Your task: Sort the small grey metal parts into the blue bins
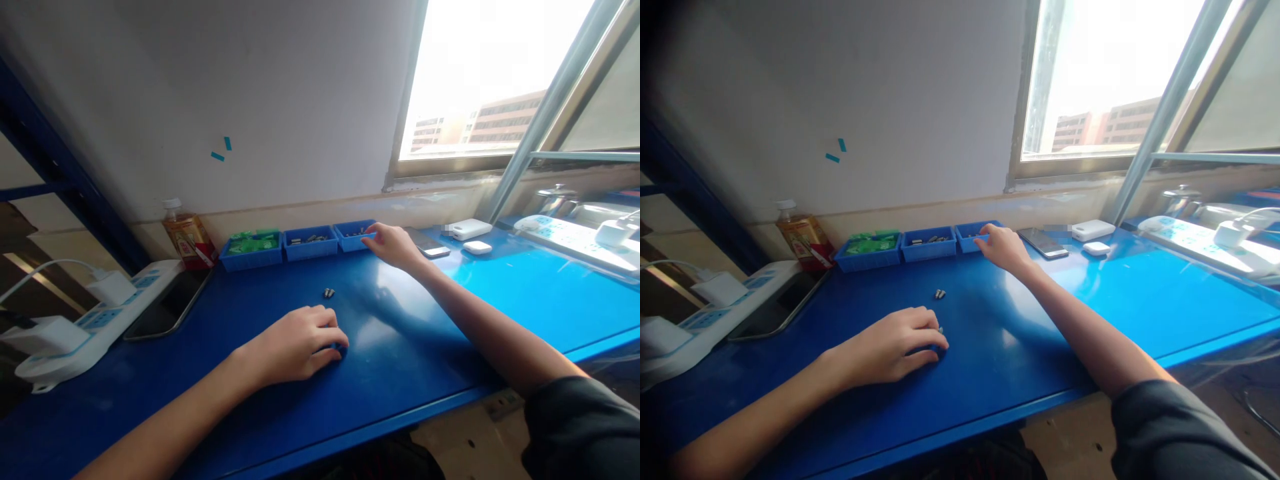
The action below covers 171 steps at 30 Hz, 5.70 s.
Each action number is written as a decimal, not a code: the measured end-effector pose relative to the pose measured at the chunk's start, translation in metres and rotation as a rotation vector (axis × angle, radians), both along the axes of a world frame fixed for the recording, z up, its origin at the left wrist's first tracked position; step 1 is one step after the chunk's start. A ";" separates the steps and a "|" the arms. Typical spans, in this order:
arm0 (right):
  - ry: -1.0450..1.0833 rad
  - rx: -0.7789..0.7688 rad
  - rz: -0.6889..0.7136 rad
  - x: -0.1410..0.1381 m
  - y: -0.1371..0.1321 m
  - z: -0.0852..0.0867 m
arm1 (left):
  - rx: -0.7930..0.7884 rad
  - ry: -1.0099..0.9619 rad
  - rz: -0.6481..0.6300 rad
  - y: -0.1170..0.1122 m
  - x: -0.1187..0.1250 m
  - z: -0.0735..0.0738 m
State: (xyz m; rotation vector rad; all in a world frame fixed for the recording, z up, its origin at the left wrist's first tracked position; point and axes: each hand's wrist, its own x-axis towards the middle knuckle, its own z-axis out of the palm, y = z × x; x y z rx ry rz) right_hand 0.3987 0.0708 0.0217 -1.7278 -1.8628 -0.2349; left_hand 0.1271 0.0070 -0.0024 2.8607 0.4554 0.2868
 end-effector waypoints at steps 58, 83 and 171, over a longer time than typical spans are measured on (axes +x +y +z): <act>-0.151 -0.069 0.074 -0.008 -0.008 -0.013 | 0.092 -0.086 0.324 0.021 0.002 -0.020; -0.090 0.645 0.536 -0.034 -0.030 0.026 | 0.107 -0.048 0.449 0.033 -0.006 -0.025; 0.579 -0.094 -0.093 0.027 -0.007 -0.029 | -0.003 -0.494 0.798 0.052 -0.028 -0.003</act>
